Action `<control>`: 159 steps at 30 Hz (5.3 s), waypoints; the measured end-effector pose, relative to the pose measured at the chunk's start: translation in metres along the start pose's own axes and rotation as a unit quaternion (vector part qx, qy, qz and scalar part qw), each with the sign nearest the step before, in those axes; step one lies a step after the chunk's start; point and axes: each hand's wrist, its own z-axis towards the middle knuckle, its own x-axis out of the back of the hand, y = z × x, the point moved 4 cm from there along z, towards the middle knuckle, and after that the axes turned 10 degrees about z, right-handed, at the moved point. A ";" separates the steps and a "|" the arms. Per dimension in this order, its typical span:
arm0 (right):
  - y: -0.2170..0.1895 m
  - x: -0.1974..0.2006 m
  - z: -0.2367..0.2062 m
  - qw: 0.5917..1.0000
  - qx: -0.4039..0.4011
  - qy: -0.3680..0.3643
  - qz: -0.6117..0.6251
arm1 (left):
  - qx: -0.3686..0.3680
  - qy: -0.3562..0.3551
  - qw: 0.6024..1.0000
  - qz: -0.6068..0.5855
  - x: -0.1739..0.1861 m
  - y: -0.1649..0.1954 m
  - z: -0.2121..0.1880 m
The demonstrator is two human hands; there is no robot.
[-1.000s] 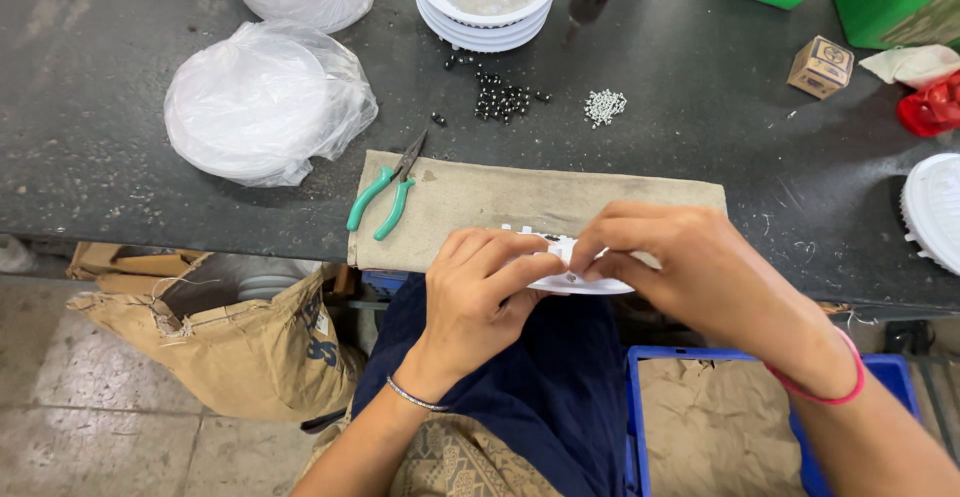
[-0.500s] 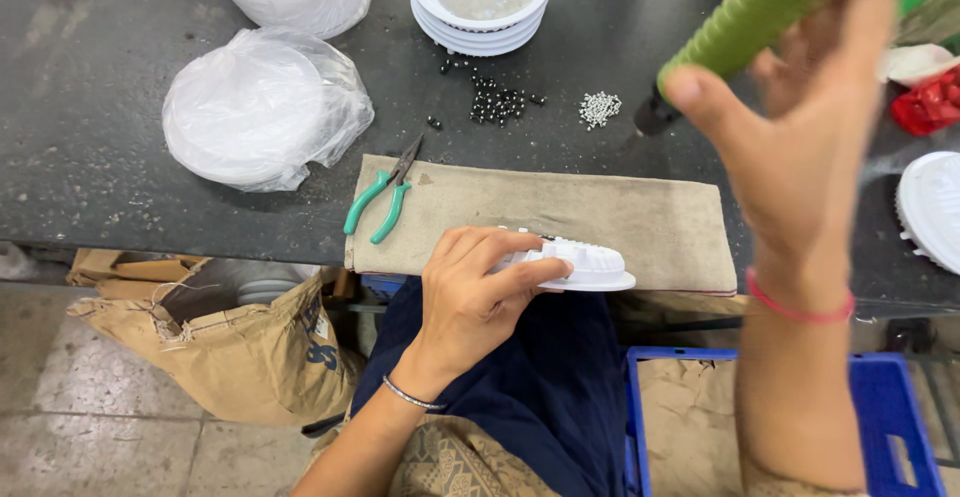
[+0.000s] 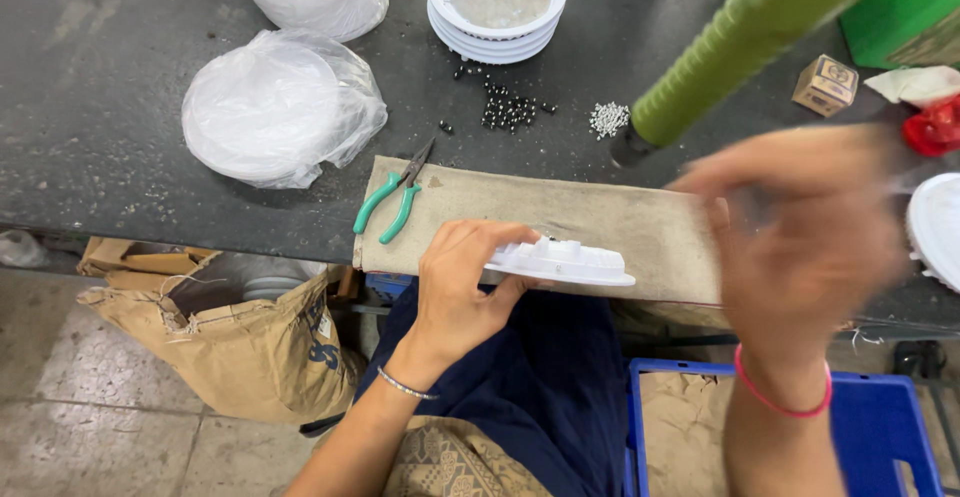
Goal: The person assembles white circular light fixture components by inserting small metal fasteners into pre-drilled holes and securing them with a green handheld tool. The person handles multiple components, places them into a blue crate, and continues the process with additional parts.
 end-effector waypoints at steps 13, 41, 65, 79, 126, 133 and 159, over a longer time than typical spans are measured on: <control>0.002 -0.040 -0.001 0.896 -0.023 -0.433 0.095 | -0.020 -0.018 1.000 0.007 -0.004 0.001 -0.002; 0.014 -0.052 0.004 0.874 -0.066 -0.464 0.130 | -0.026 -0.021 0.999 -0.008 -0.003 -0.002 0.002; 0.006 -0.012 0.014 0.992 -0.073 -0.050 0.085 | -0.054 -0.017 0.998 0.003 0.000 0.000 0.005; -0.005 -0.050 0.010 0.891 -0.050 -0.445 0.075 | -0.037 -0.025 0.999 -0.009 0.002 -0.004 0.006; 0.007 -0.047 -0.004 0.898 -0.075 -0.422 0.102 | -0.052 -0.023 0.998 -0.002 0.002 0.000 0.004; 0.011 -0.046 -0.003 0.897 -0.116 -0.410 0.119 | -0.056 -0.019 0.998 0.000 0.000 0.001 0.004; 0.015 -0.045 0.003 0.914 -0.112 -0.377 0.096 | -0.063 -0.021 0.998 0.014 0.000 0.004 0.009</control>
